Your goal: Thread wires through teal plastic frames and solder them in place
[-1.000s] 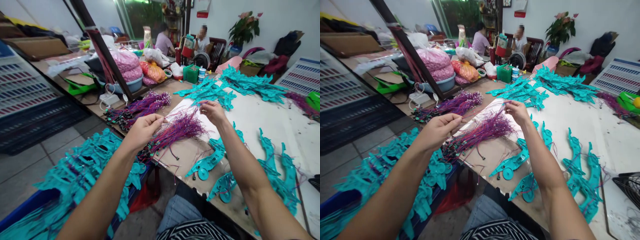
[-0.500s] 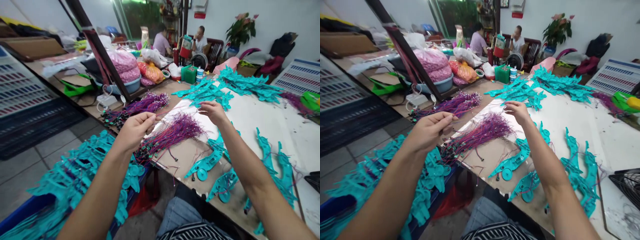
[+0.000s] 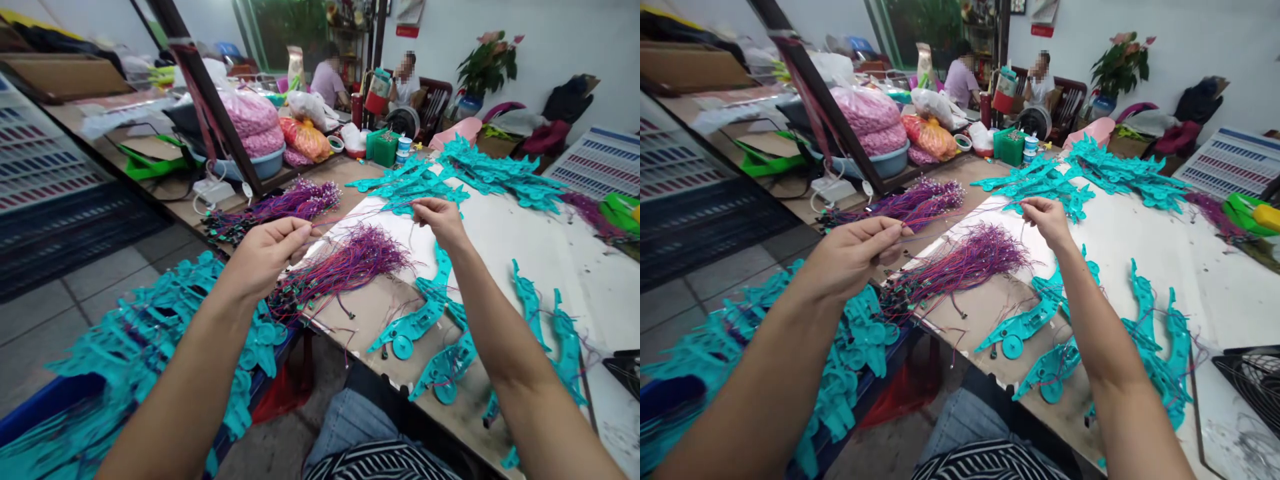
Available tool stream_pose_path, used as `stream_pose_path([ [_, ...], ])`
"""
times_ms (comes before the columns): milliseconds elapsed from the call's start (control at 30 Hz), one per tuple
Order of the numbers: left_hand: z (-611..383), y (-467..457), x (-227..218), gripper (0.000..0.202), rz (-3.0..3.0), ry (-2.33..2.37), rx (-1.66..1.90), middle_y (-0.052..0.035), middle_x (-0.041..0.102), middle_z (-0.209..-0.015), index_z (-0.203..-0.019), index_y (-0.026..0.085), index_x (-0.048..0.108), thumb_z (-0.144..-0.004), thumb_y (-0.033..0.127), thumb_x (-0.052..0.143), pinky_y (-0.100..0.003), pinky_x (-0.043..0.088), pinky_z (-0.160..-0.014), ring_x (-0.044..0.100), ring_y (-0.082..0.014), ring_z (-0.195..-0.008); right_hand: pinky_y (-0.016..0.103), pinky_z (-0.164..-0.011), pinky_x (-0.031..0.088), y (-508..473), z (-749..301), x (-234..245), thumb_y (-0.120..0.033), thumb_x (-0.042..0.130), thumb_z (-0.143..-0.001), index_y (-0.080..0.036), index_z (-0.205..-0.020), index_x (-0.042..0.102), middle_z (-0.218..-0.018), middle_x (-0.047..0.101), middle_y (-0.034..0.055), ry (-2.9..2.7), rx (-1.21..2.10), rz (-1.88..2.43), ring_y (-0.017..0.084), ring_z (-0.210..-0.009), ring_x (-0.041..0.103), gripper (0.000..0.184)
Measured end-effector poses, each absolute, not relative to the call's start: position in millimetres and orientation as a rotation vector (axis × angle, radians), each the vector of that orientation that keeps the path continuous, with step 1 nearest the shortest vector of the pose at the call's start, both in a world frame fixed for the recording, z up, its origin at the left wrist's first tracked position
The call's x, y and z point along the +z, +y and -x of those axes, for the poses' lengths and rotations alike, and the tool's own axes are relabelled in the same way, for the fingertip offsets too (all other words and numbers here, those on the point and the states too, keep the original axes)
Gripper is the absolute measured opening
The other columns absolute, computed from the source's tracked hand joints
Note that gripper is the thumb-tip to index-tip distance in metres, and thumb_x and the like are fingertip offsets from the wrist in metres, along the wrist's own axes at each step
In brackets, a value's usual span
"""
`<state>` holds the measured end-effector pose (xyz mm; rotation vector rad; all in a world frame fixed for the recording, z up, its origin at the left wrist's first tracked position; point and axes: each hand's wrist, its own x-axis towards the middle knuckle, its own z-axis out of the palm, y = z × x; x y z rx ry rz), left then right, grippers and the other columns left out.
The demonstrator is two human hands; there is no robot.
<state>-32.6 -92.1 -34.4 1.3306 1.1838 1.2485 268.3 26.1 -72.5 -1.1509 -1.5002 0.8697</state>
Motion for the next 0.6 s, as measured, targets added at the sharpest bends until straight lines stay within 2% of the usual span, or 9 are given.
stream_pose_path([
  [100,56.5,-90.6,-31.9,0.030,-1.382,1.291,1.200,0.0019,0.047,-0.051,-0.075,0.014,0.069,-0.068,0.043,0.073,-0.020,0.026,-0.044,0.036,-0.0078,-0.047,0.030,-0.059,0.042,26.9,-270.3,-71.1,-0.044,0.075,-0.067,-0.018,-0.073,0.075,-0.066,0.061,0.0024,-1.877,0.613,1.213,0.014,-0.063,0.053,0.027],
  [167,79.6,-87.4,-32.5,0.030,-1.421,1.383,1.140,0.0004,0.051,-0.053,-0.075,0.014,0.072,-0.066,0.043,0.073,-0.021,0.028,-0.045,0.040,-0.0090,-0.049,0.031,-0.061,0.043,29.6,-268.9,-66.9,-0.049,0.075,-0.066,-0.019,-0.071,0.076,-0.075,0.064,0.0052,-2.047,0.556,1.183,0.016,-0.069,0.055,0.030],
  [267,117.1,-79.3,-39.8,0.030,-1.436,1.530,1.067,-0.0011,0.057,-0.056,-0.077,0.015,0.075,-0.064,0.042,0.074,-0.022,0.033,-0.049,0.045,-0.0113,-0.053,0.030,-0.061,0.045,40.7,-261.1,-58.4,-0.055,0.075,-0.067,-0.020,-0.072,0.075,-0.090,0.070,0.0079,-2.170,0.782,1.144,0.016,-0.072,0.059,0.036],
  [333,138.5,-70.8,-50.3,0.032,-1.433,1.637,1.035,-0.0006,0.058,-0.055,-0.079,0.016,0.077,-0.063,0.043,0.073,-0.022,0.035,-0.050,0.046,-0.0121,-0.054,0.029,-0.061,0.046,54.4,-250.1,-54.9,-0.055,0.076,-0.067,-0.019,-0.076,0.075,-0.085,0.072,0.0076,-2.175,1.002,1.150,0.016,-0.071,0.060,0.037],
  [400,155.2,-58.8,-64.6,0.035,-1.418,1.765,1.024,-0.0004,0.060,-0.055,-0.083,0.016,0.078,-0.065,0.044,0.070,-0.022,0.036,-0.052,0.047,-0.0127,-0.054,0.028,-0.059,0.046,73.0,-232.8,-55.3,-0.052,0.076,-0.068,-0.019,-0.079,0.076,-0.075,0.072,0.0065,-2.139,1.107,1.170,0.015,-0.066,0.061,0.035],
  [467,168.2,-42.8,-79.9,0.035,-1.415,1.908,1.043,-0.0015,0.065,-0.060,-0.087,0.015,0.078,-0.068,0.042,0.066,-0.023,0.040,-0.055,0.052,-0.0147,-0.057,0.027,-0.056,0.044,94.7,-208.8,-60.1,-0.044,0.073,-0.073,-0.018,-0.084,0.077,-0.071,0.072,0.0059,-2.126,1.044,1.204,0.014,-0.061,0.060,0.029],
  [533,179.7,-23.6,-92.6,0.032,-1.457,2.049,1.080,-0.0039,0.072,-0.072,-0.088,0.015,0.078,-0.071,0.035,0.061,-0.024,0.045,-0.063,0.060,-0.0184,-0.068,0.027,-0.057,0.044,116.4,-180.5,-68.2,-0.032,0.068,-0.079,-0.017,-0.088,0.078,-0.073,0.073,0.0055,-2.172,0.825,1.276,0.014,-0.060,0.060,0.020],
  [600,191.2,-2.8,-100.2,0.029,-1.535,2.184,1.096,-0.0061,0.075,-0.085,-0.086,0.015,0.078,-0.073,0.029,0.057,-0.026,0.048,-0.073,0.064,-0.0226,-0.084,0.027,-0.064,0.047,135.5,-151.9,-78.3,-0.021,0.065,-0.079,-0.019,-0.088,0.079,-0.079,0.075,0.0051,-2.243,0.550,1.351,0.016,-0.068,0.064,0.016],
])
